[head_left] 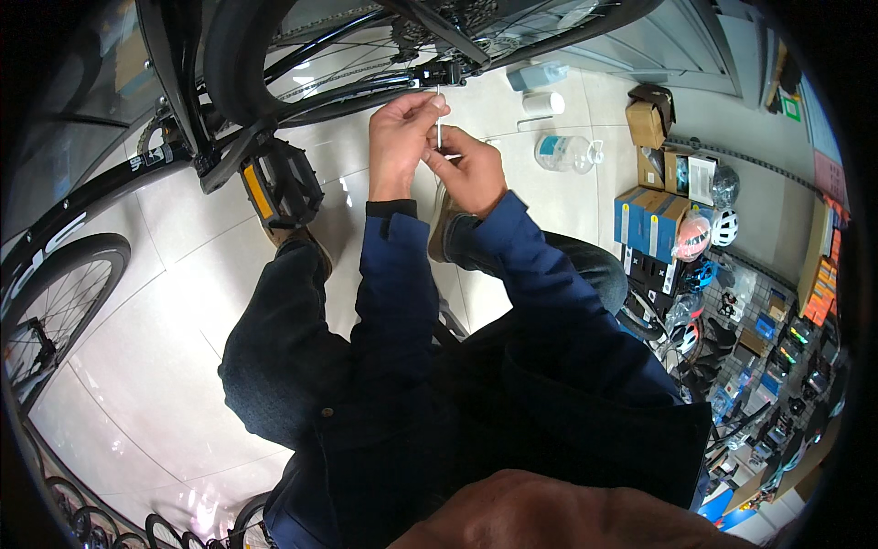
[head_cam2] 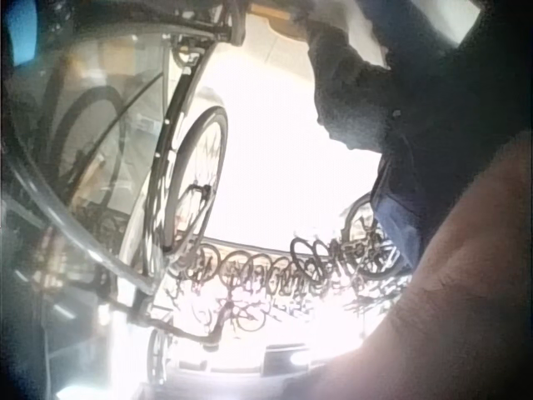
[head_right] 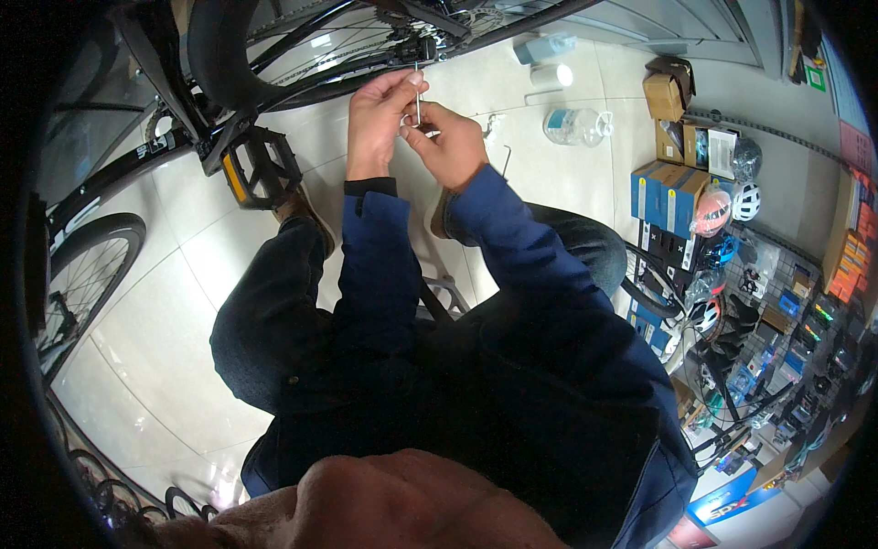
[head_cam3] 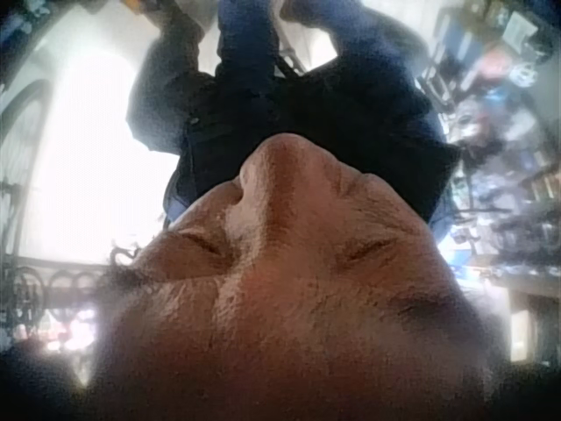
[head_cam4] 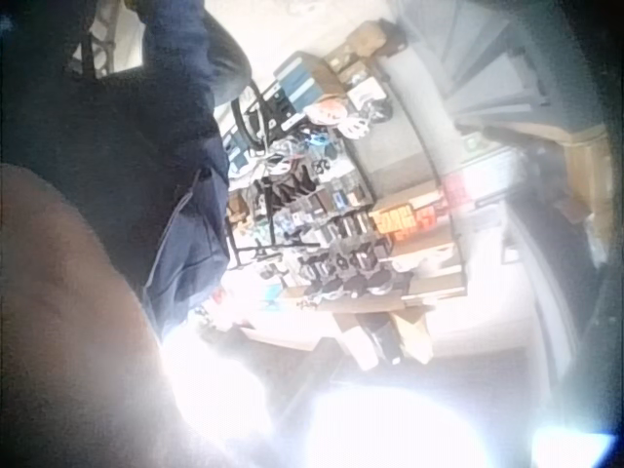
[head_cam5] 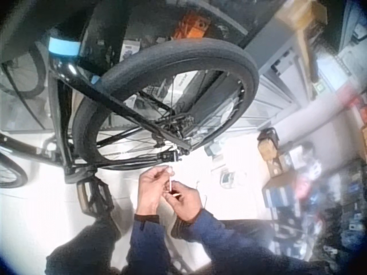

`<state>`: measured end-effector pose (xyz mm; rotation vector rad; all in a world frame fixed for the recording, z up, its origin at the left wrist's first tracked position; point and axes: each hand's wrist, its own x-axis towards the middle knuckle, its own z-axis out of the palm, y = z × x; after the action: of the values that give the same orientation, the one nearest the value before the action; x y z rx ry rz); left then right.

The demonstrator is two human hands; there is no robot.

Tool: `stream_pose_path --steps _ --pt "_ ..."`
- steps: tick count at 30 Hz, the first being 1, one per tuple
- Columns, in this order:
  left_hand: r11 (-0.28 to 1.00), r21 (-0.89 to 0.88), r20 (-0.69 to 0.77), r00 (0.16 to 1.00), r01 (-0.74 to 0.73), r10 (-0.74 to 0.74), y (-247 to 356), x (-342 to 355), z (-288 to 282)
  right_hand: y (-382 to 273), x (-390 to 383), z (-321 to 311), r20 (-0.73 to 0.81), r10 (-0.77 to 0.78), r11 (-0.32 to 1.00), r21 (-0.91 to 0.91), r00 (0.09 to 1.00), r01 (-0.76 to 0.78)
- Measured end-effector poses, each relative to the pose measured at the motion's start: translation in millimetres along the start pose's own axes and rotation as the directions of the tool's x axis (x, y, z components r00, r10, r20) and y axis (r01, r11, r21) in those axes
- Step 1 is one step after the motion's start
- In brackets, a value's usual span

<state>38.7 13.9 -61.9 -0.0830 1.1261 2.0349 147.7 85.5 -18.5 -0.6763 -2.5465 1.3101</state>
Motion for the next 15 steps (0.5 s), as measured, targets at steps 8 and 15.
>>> stream_pose_path --steps 8,15 --pt "0.997 0.045 -0.01 0.998 -0.055 0.056 -10.4 2.8 4.8 -10.7 12.9 -12.3 -0.005 -0.098 0.79 -0.609 0.995 0.075" --pt "1.0 0.004 -0.03 0.999 -0.014 0.014 -7.6 -0.5 7.8 12.1 8.7 -14.7 0.334 0.316 0.778 0.444 0.888 -0.444"
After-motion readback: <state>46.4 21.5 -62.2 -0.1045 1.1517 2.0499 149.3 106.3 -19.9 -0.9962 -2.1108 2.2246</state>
